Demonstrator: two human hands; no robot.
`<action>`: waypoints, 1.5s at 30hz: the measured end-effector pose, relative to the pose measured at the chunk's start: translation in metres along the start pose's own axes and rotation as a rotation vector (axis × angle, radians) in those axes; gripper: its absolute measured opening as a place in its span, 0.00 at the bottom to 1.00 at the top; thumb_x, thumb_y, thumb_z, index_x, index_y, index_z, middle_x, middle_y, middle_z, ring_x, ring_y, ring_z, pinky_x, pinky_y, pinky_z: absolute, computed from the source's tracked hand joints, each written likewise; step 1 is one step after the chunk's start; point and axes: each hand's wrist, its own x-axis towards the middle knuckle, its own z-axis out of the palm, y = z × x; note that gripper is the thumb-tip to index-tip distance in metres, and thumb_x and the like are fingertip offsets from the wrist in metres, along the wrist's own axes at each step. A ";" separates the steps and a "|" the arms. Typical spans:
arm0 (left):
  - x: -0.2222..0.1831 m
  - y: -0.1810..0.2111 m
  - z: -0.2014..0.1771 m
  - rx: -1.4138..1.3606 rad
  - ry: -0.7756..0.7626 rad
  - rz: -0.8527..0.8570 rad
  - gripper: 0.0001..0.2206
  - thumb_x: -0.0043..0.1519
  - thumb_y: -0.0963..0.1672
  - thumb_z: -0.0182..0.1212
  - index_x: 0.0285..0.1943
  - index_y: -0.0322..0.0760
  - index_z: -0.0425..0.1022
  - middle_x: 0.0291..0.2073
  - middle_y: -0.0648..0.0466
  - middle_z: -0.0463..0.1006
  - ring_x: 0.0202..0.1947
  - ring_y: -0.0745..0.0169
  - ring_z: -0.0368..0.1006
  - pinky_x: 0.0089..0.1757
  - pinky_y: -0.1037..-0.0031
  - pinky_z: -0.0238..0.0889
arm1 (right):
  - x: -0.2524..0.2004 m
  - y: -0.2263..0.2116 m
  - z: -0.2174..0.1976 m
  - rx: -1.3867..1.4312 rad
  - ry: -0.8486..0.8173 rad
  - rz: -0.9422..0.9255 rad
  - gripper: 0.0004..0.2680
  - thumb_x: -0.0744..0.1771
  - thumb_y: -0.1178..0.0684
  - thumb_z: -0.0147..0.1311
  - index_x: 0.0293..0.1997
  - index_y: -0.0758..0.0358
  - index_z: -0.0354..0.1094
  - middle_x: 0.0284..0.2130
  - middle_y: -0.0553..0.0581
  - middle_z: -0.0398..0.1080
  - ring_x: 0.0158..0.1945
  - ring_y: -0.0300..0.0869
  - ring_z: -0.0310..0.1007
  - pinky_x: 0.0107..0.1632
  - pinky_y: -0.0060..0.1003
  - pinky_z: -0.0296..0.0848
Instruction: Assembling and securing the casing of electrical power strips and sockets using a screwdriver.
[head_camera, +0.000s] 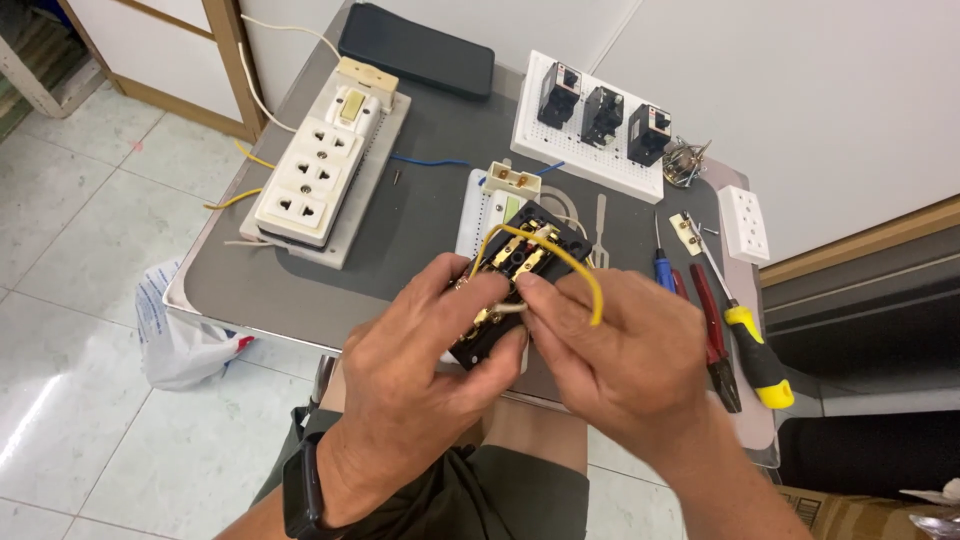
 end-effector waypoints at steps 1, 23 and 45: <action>0.002 0.001 0.000 0.008 0.029 0.020 0.10 0.54 0.42 0.67 0.43 0.42 0.76 0.41 0.46 0.78 0.38 0.63 0.79 0.28 0.78 0.65 | -0.002 -0.002 0.003 0.055 0.012 0.119 0.08 0.66 0.57 0.59 0.49 0.53 0.72 0.32 0.52 0.71 0.29 0.42 0.69 0.32 0.34 0.66; 0.015 0.006 -0.014 -0.518 -0.190 -0.569 0.10 0.52 0.41 0.65 0.42 0.34 0.80 0.37 0.57 0.81 0.31 0.78 0.66 0.25 0.85 0.56 | 0.006 -0.048 0.027 0.766 0.337 0.769 0.03 0.62 0.65 0.60 0.33 0.69 0.71 0.25 0.53 0.70 0.30 0.34 0.68 0.34 0.26 0.70; -0.012 0.014 0.015 -0.090 0.052 -0.017 0.25 0.55 0.45 0.70 0.57 0.26 0.67 0.52 0.41 0.75 0.52 0.48 0.77 0.55 0.68 0.72 | -0.031 -0.055 0.013 0.787 0.509 1.033 0.19 0.61 0.54 0.55 0.56 0.74 0.64 0.48 0.65 0.71 0.46 0.46 0.72 0.51 0.36 0.73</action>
